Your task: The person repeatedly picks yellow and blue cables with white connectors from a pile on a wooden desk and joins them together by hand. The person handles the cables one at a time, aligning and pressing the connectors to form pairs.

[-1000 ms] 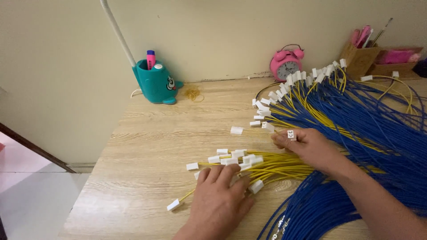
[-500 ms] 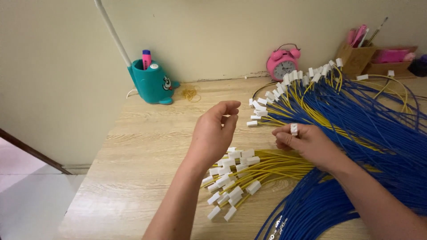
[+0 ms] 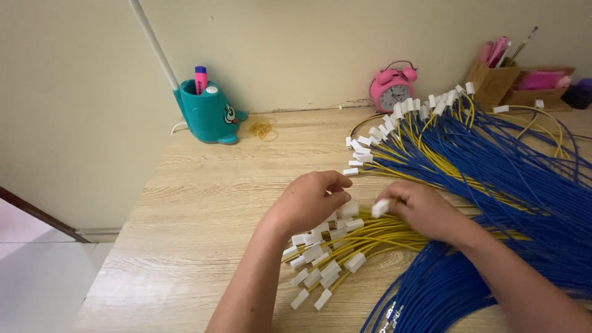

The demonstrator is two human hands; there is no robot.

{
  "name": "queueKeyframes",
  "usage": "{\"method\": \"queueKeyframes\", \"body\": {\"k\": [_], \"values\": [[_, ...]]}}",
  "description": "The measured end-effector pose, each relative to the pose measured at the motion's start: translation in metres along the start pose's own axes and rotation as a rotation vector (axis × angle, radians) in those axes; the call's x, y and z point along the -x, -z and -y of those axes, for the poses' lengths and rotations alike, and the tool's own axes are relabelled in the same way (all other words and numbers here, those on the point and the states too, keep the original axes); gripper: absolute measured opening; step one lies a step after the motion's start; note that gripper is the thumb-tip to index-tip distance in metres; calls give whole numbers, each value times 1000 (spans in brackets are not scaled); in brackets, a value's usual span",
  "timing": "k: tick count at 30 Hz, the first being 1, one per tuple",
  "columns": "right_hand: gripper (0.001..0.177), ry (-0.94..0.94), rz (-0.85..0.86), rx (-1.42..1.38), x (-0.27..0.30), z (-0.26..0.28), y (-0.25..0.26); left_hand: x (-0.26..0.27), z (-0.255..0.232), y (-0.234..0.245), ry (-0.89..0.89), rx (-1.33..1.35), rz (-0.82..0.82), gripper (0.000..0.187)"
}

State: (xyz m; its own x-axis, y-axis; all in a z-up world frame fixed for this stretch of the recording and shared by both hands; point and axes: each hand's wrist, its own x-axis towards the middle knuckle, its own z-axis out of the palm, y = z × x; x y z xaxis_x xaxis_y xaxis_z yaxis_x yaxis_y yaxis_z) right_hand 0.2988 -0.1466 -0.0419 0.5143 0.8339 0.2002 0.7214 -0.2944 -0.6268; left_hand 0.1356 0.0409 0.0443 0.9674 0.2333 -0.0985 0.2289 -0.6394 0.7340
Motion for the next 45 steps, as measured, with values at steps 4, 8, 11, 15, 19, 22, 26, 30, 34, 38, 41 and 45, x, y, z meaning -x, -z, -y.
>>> {"method": "queueKeyframes", "body": {"k": [4, 8, 11, 15, 19, 22, 26, 30, 34, 38, 41, 45], "values": [[35, -196, -136, -252, -5, -17, 4, 1, 0, 1, 23, -46, 12, 39], [37, -175, -251, -560, -5, -15, 8, -1, 3, -3, 90, -197, 92, 48], [15, -186, -190, -536, -1, -26, 4, -3, 6, -8, 125, -335, 122, 46], [16, -247, -105, -451, -2, -29, 1, -8, 8, -13, 126, -388, 126, 43], [29, -241, -118, -641, 1, -31, 3, -16, 18, -20, 95, -373, 115, 37], [42, -269, -149, -798, 3, -37, 8, -17, 15, -17, 92, -343, 121, 36], [9, -220, -172, -837, 2, -46, 7, -21, 15, -22, -40, -57, -84, 48], [11, -264, -136, -770, 1, -44, 1, -27, 15, -41, -261, 507, -168, 62], [15, -297, -118, -785, 3, -28, 6, -39, 25, -60, -247, 705, -104, 70], [15, -344, -42, -744, 3, -15, 7, -45, 26, -69, -197, 789, -105, 50], [17, -343, -20, -704, 3, -19, 5, -44, 21, -68, -196, 823, -131, 43], [19, -322, -33, -638, 3, -13, 7, -53, 28, -77, -152, 916, -158, 29]]}}
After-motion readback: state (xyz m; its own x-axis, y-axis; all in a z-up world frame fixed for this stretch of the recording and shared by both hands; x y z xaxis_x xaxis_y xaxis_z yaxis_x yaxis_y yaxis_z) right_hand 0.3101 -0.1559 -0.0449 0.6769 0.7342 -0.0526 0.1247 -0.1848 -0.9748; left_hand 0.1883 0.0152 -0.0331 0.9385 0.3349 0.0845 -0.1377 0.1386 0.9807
